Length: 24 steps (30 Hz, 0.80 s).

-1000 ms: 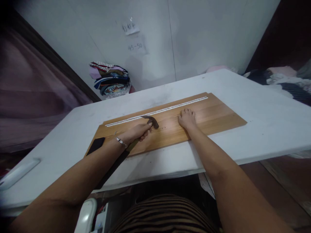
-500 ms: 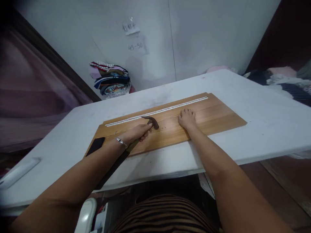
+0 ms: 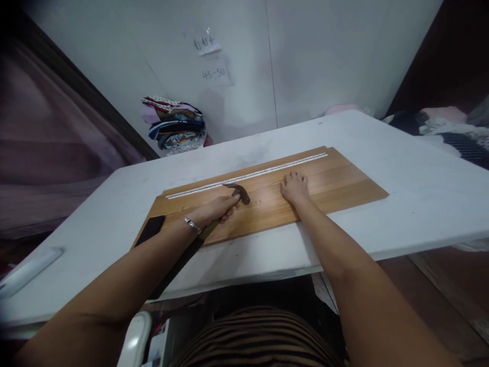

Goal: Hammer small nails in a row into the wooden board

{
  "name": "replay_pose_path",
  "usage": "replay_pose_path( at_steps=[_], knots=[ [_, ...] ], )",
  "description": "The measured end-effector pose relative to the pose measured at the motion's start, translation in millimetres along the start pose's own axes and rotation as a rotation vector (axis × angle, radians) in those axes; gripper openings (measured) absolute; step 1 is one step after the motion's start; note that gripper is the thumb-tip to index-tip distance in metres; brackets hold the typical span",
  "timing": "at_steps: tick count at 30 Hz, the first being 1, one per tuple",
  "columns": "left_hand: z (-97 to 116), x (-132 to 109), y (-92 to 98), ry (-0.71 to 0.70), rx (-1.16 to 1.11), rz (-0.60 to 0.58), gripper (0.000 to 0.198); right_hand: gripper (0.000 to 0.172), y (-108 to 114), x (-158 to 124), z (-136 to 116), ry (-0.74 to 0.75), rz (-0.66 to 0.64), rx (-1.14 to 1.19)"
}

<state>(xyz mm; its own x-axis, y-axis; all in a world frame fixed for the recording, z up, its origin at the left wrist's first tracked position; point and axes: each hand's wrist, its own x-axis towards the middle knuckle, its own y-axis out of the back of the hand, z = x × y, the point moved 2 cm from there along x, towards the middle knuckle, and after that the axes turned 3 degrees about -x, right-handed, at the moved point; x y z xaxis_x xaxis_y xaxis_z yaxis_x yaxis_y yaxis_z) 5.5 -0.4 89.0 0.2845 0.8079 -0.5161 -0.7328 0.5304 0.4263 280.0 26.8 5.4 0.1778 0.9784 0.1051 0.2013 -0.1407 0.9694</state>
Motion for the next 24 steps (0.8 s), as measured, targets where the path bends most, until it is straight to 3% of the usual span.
replay_pose_path(
  at_steps=[15,24],
  knots=[
    [0,-1,-0.4,0.007,-0.005,0.004,0.041,0.042,-2,2,0,0.002,-0.002,-0.002],
    [11,-9,2.7,-0.027,-0.011,-0.011,0.043,0.043,2,-2,-2,0.003,-0.004,0.000]
  ],
)
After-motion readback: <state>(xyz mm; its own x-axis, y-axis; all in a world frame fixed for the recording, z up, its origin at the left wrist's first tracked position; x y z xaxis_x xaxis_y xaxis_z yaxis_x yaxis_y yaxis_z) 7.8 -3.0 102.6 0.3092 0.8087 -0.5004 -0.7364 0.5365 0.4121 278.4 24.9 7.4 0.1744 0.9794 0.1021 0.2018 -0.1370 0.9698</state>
